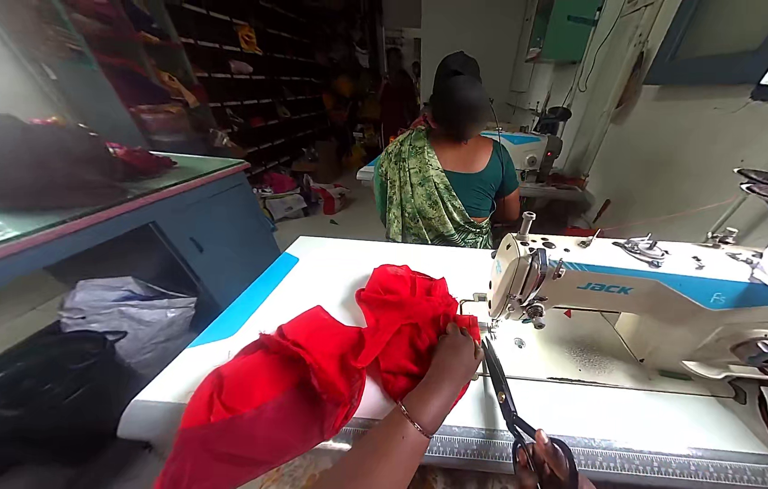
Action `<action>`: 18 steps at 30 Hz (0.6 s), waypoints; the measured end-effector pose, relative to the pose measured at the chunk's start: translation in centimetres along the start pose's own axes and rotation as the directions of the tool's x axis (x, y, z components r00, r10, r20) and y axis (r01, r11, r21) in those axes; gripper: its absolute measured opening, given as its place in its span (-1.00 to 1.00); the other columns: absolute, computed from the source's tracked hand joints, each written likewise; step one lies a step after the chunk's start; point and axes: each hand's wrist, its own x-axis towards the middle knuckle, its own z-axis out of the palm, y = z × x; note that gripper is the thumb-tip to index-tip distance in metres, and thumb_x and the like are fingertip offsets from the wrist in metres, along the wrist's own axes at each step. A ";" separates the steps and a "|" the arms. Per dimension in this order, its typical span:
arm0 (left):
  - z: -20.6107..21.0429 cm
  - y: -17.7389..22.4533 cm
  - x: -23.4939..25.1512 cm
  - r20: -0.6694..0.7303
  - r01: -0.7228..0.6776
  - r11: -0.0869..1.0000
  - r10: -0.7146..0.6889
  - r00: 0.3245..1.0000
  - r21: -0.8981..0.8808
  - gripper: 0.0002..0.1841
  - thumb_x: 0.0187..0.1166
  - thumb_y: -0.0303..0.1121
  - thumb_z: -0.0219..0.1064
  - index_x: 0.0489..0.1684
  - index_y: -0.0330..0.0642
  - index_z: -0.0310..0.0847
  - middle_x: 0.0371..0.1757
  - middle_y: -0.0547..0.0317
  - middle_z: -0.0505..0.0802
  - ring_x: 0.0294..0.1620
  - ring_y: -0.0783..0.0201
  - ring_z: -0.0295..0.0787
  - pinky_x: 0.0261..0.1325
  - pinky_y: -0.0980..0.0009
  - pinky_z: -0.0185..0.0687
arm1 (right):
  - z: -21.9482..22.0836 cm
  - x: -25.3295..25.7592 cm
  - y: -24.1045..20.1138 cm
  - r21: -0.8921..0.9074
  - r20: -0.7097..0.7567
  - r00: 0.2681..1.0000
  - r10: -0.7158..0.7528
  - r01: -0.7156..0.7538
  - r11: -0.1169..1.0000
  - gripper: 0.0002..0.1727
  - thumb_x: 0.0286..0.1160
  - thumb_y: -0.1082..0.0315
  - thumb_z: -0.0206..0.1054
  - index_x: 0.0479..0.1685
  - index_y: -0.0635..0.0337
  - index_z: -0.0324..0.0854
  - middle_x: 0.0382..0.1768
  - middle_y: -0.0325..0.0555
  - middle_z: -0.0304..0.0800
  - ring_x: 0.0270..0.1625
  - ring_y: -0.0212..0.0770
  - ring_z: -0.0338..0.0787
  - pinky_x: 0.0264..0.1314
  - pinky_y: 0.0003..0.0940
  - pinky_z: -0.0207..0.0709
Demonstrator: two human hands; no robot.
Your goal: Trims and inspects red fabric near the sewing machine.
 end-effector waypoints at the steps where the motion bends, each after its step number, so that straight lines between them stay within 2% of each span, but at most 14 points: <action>1: 0.1 0.0 0.0 -0.002 0.002 1.000 -0.002 1.000 0.002 -0.41 0.84 -0.07 0.04 0.53 -0.47 0.44 0.48 -0.41 0.53 0.32 -0.24 0.69 0.34 -0.02 0.64 | 0.0 0.4 0.4 0.001 0.008 1.000 -0.008 0.008 1.000 -0.50 0.93 0.08 -0.31 -0.23 0.13 0.46 -0.59 -0.32 0.55 -0.66 -0.46 0.57 -0.62 -0.61 0.51; 4: 0.4 0.0 0.2 -0.008 0.002 1.000 -0.002 1.000 0.019 -0.39 0.84 -0.05 0.03 0.59 -0.44 0.40 0.48 -0.38 0.53 0.32 -0.22 0.69 0.33 0.00 0.64 | -0.1 1.3 1.3 -0.007 0.036 0.999 -0.015 0.015 1.000 -0.49 0.93 0.06 -0.31 -0.23 0.11 0.47 -0.59 -0.33 0.53 -0.66 -0.46 0.54 -0.60 -0.60 0.50; 12: 0.4 -0.1 0.2 -0.001 0.006 1.000 -0.006 1.000 0.008 -0.40 0.84 -0.05 0.02 0.59 -0.41 0.39 0.50 -0.38 0.52 0.34 -0.23 0.67 0.33 -0.03 0.63 | 0.7 1.2 1.1 -0.013 -0.011 1.000 0.004 -0.004 1.000 -0.57 0.94 0.14 -0.24 -0.18 0.14 0.47 -0.59 -0.34 0.51 -0.65 -0.48 0.54 -0.59 -0.60 0.52; 16: 0.4 -0.3 0.4 0.012 0.015 1.000 -0.015 1.000 -0.005 -0.39 0.83 -0.02 0.03 0.63 -0.36 0.39 0.56 -0.32 0.49 0.39 -0.21 0.64 0.37 -0.04 0.61 | 0.8 1.8 0.9 0.055 0.016 1.000 0.010 -0.010 0.998 -0.43 0.93 -0.01 -0.39 -0.22 0.13 0.45 -0.59 -0.31 0.52 -0.67 -0.46 0.53 -0.62 -0.61 0.48; 18: 0.5 -0.3 0.5 0.012 0.026 1.000 -0.026 1.000 -0.007 -0.40 0.83 -0.02 0.01 0.58 -0.36 0.43 0.56 -0.29 0.50 0.40 -0.20 0.64 0.37 -0.04 0.61 | 0.7 2.3 0.7 0.071 0.017 1.000 0.004 -0.005 0.997 -0.38 0.91 -0.06 -0.42 -0.25 0.13 0.45 -0.59 -0.30 0.51 -0.67 -0.44 0.52 -0.63 -0.60 0.47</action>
